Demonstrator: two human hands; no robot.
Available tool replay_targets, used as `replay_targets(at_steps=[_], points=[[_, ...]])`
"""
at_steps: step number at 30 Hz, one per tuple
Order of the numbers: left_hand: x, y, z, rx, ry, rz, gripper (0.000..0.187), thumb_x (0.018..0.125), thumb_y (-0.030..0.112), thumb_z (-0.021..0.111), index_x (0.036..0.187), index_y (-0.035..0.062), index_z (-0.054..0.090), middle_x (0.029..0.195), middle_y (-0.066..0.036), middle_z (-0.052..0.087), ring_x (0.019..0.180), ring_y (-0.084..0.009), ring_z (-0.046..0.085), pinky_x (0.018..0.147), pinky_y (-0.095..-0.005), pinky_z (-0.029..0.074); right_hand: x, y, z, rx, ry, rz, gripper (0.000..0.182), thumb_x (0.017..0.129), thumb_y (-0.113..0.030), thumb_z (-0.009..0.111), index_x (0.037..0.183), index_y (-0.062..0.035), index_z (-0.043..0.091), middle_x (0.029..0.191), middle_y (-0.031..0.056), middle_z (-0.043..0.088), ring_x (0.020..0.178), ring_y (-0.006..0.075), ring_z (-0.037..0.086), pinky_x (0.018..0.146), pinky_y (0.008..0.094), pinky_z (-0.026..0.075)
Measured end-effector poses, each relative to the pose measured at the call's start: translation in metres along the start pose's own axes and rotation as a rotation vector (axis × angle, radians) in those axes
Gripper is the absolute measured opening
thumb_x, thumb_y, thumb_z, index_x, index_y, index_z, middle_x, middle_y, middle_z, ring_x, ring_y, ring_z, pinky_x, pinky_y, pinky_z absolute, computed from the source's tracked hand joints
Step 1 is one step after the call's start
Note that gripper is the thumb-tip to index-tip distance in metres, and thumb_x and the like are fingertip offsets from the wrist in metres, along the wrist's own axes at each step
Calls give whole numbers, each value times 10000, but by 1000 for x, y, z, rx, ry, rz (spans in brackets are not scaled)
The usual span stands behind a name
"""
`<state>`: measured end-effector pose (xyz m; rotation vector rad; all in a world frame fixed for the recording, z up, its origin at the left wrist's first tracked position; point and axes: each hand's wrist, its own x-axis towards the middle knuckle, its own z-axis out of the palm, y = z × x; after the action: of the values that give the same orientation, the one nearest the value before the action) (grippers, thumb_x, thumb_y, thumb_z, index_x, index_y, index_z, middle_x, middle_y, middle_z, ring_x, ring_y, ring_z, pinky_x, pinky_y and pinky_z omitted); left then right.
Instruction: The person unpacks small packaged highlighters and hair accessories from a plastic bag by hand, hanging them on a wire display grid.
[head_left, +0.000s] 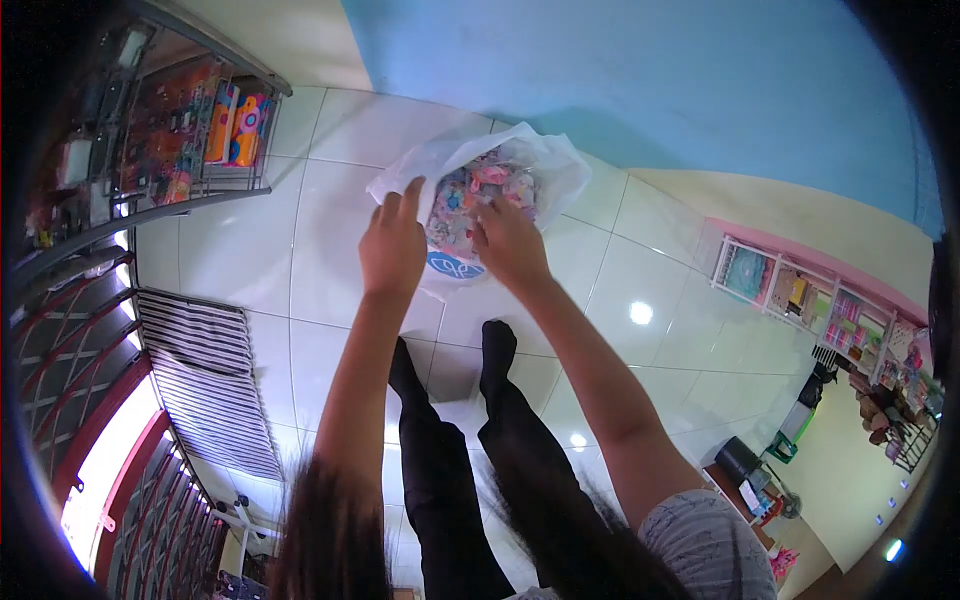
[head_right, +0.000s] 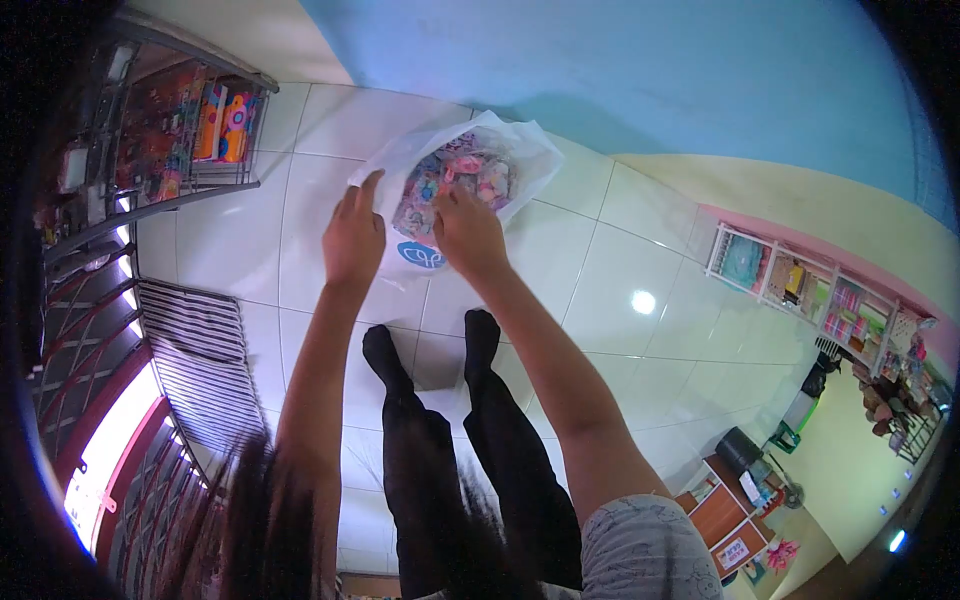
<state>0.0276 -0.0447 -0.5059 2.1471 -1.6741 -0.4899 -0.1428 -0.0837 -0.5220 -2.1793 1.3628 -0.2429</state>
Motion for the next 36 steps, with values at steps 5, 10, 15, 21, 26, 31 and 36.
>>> replay_targets(at_steps=[5,10,15,21,26,31,36], points=[[16,-1,-11,-110,0,26,363,750,-57,531,1040,154,587,932,-75,529,839,-268,598,655,-390,513,53,60,37,-199,25,256,472,748,-195,674,1165,-75,488,1189,158,471,1095,353,496,857,457,484],[27,0,-12,-168,-29,26,333,751,-54,548,1022,110,650,923,-69,521,816,-247,597,646,-372,517,82,100,55,-511,-96,134,818,651,-292,782,1330,-112,362,1296,148,415,1213,321,417,961,497,409],[28,-6,-9,-104,-13,66,375,765,-37,545,1119,63,623,942,-74,514,808,-250,593,662,-364,516,84,112,66,-464,-106,169,821,627,-291,797,1311,-114,378,1292,131,419,1224,304,405,1003,491,355],[35,-7,-17,-122,-24,94,419,777,-30,525,1184,53,584,951,-94,502,807,-259,586,668,-369,504,101,124,70,-449,-273,91,697,648,-277,787,1225,-88,446,1239,136,460,1174,307,454,965,471,392],[34,-8,-20,-117,21,62,509,771,-42,478,1263,78,527,968,-111,504,779,-276,576,658,-379,493,99,120,66,-401,-382,262,612,649,-304,775,1149,-73,507,1165,153,511,1126,317,502,917,467,437],[25,-2,-36,-161,-100,42,504,752,-58,487,1228,96,548,976,-109,511,772,-283,579,654,-389,494,74,132,50,-246,-252,161,663,615,-302,777,1165,-48,507,1100,179,564,1051,335,562,909,450,448],[13,3,-45,-163,-153,81,496,738,-67,505,1202,99,559,995,-110,513,844,-284,580,699,-398,498,62,138,7,243,-244,310,737,618,-235,749,1240,24,451,1160,201,561,1095,333,542,954,375,421]])
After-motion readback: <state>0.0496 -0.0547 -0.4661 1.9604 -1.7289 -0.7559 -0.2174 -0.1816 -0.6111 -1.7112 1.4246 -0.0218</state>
